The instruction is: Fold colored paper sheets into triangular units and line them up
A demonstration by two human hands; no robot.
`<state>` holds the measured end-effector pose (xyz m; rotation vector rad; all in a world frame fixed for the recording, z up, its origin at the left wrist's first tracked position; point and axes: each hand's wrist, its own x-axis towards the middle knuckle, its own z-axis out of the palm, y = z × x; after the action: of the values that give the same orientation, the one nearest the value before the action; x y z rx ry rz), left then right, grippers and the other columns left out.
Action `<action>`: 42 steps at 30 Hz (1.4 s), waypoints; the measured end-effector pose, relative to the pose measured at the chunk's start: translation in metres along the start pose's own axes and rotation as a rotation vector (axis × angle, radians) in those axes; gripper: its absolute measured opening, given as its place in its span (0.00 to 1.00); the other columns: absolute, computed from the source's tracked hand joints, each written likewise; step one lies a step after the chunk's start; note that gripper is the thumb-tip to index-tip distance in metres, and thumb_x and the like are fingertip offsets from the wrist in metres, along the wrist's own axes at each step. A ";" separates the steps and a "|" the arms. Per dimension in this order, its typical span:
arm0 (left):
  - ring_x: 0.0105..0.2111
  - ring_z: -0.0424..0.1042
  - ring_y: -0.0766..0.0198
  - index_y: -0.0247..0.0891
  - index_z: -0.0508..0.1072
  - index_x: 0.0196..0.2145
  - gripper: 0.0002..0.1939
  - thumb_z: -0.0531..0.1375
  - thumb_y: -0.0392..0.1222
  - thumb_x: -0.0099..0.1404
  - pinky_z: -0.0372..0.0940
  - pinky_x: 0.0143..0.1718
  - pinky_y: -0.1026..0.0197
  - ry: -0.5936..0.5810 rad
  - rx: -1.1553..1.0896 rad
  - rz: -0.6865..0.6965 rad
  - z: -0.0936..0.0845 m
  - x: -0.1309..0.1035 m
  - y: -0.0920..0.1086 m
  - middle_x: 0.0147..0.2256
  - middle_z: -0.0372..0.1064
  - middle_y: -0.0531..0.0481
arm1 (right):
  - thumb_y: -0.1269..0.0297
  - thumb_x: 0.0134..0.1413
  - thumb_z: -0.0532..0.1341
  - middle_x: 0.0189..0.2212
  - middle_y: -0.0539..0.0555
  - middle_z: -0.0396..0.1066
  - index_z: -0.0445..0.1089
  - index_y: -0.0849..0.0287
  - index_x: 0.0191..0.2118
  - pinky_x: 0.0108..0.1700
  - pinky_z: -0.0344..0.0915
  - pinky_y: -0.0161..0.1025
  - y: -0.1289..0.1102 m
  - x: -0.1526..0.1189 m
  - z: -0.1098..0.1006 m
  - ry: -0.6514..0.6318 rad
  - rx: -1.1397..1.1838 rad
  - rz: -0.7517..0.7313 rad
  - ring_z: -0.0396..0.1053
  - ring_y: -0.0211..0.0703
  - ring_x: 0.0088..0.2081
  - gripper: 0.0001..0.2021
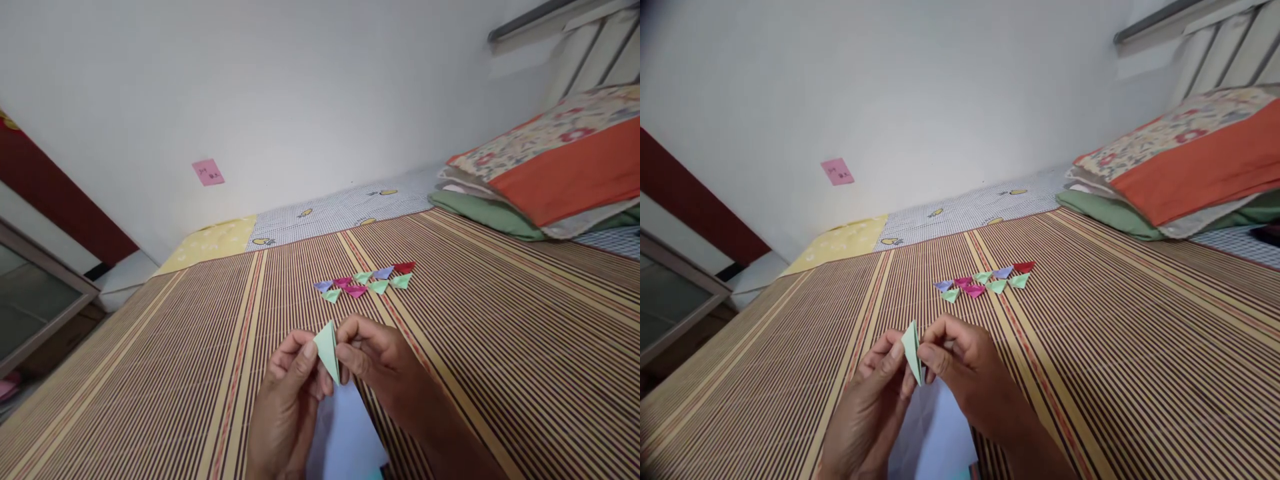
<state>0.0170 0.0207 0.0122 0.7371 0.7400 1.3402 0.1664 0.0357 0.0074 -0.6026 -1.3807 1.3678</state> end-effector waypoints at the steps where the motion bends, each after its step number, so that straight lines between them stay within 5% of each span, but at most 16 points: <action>1: 0.21 0.64 0.70 0.37 0.77 0.31 0.08 0.71 0.43 0.62 0.60 0.28 0.68 0.010 0.005 0.006 0.000 0.000 0.000 0.22 0.70 0.54 | 0.65 0.66 0.59 0.26 0.48 0.68 0.67 0.58 0.33 0.35 0.63 0.37 -0.001 0.000 0.001 0.010 -0.014 -0.006 0.68 0.39 0.30 0.08; 10: 0.25 0.67 0.69 0.38 0.75 0.38 0.09 0.67 0.45 0.67 0.63 0.29 0.68 0.116 0.387 0.196 0.007 -0.004 -0.004 0.24 0.71 0.55 | 0.73 0.59 0.58 0.22 0.45 0.67 0.65 0.56 0.28 0.29 0.60 0.33 -0.002 -0.001 0.014 0.276 -0.467 -0.132 0.65 0.36 0.25 0.09; 18: 0.29 0.70 0.65 0.40 0.73 0.34 0.09 0.68 0.45 0.64 0.66 0.32 0.65 0.240 0.539 0.404 0.024 -0.012 -0.012 0.29 0.71 0.53 | 0.75 0.58 0.58 0.28 0.45 0.71 0.70 0.55 0.37 0.31 0.63 0.32 0.002 -0.003 0.014 0.400 -0.565 -0.315 0.68 0.36 0.28 0.07; 25: 0.30 0.68 0.64 0.41 0.72 0.38 0.08 0.67 0.42 0.64 0.67 0.33 0.64 0.120 0.564 0.333 0.016 -0.013 -0.011 0.30 0.68 0.53 | 0.78 0.60 0.56 0.34 0.48 0.72 0.75 0.54 0.44 0.35 0.66 0.34 0.004 -0.006 0.014 0.356 -0.583 -0.440 0.72 0.37 0.33 0.14; 31: 0.30 0.68 0.65 0.42 0.73 0.37 0.03 0.65 0.39 0.64 0.66 0.33 0.65 0.252 0.606 0.463 0.018 -0.016 -0.013 0.31 0.69 0.53 | 0.76 0.63 0.58 0.35 0.48 0.73 0.78 0.52 0.42 0.34 0.67 0.34 -0.004 -0.006 0.013 0.231 -0.271 -0.291 0.72 0.37 0.34 0.13; 36: 0.33 0.72 0.63 0.42 0.75 0.35 0.03 0.65 0.35 0.64 0.68 0.36 0.64 0.238 0.615 0.516 0.014 -0.015 -0.013 0.34 0.72 0.52 | 0.73 0.61 0.59 0.35 0.49 0.73 0.77 0.53 0.42 0.37 0.68 0.36 -0.010 -0.006 0.006 0.111 -0.158 -0.231 0.72 0.39 0.37 0.11; 42: 0.39 0.76 0.59 0.43 0.77 0.35 0.05 0.64 0.33 0.64 0.70 0.43 0.60 0.189 0.658 0.557 0.012 -0.014 -0.010 0.37 0.75 0.50 | 0.71 0.58 0.62 0.35 0.49 0.75 0.75 0.55 0.41 0.39 0.69 0.38 -0.010 -0.004 0.007 0.215 -0.264 -0.162 0.73 0.40 0.36 0.07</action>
<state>0.0311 0.0056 0.0114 1.4277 1.2105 1.6930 0.1647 0.0270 0.0168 -0.7703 -1.4100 0.9697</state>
